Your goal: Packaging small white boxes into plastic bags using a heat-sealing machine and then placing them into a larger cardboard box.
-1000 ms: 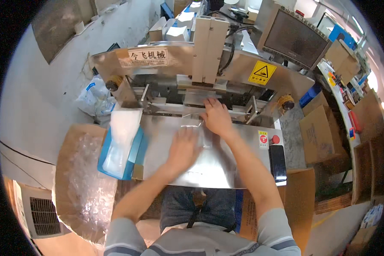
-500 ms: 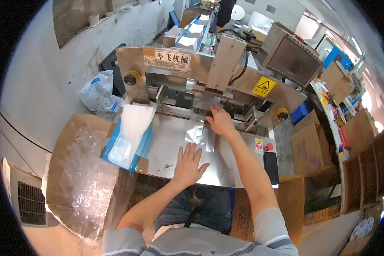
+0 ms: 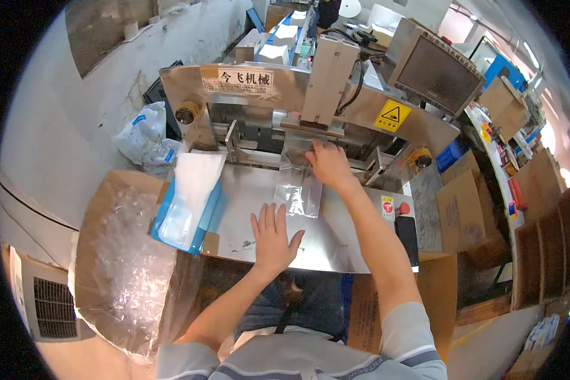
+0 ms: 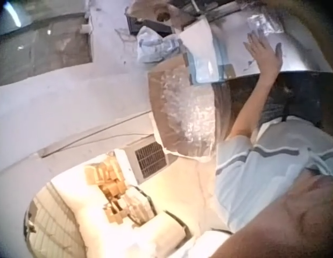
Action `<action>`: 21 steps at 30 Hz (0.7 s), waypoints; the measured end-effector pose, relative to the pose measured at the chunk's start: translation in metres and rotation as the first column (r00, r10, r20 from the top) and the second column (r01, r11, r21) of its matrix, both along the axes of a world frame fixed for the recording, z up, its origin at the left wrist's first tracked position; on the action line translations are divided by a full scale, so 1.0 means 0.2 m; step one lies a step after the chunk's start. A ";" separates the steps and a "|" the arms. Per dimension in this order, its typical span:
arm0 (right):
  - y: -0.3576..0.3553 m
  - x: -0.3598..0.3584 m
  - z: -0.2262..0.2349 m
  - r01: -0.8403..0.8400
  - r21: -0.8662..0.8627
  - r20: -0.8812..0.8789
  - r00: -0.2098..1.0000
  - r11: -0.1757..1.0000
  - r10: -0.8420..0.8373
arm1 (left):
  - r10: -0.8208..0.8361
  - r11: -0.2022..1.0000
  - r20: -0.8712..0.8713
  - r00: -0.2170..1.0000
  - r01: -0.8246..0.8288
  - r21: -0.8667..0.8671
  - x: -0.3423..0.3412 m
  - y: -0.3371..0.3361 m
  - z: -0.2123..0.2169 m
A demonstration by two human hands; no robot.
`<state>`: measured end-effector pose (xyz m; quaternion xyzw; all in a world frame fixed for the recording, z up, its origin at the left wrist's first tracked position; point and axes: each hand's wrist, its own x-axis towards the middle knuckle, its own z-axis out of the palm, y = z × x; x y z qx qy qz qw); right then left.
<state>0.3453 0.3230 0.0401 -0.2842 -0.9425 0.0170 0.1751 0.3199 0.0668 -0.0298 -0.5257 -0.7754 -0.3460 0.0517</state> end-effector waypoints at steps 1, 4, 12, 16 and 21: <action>0.00 0.00 0.01 -0.009 0.016 -0.012 1.000 1.000 0.009 | 0.046 0.996 -0.037 0.998 -0.043 0.073 0.00 0.00 0.01; 0.03 -0.01 0.04 0.010 -0.047 0.045 0.999 0.999 -0.007 | 0.060 0.991 0.024 0.998 -0.062 0.116 -0.01 0.00 0.02; 0.06 0.02 -0.02 -0.051 0.005 -0.024 0.998 0.999 0.051 | 0.078 0.985 0.046 0.996 -0.084 0.153 -0.02 -0.01 0.00; 0.00 0.19 -0.07 -0.191 -0.069 -0.425 0.894 0.979 0.144 | 0.072 0.987 0.045 0.996 -0.078 0.141 -0.02 0.00 -0.01; -0.24 0.44 -0.12 -0.116 -0.499 -0.379 0.920 0.859 -0.096 | 0.060 0.991 0.055 0.997 -0.066 0.121 -0.03 -0.02 -0.02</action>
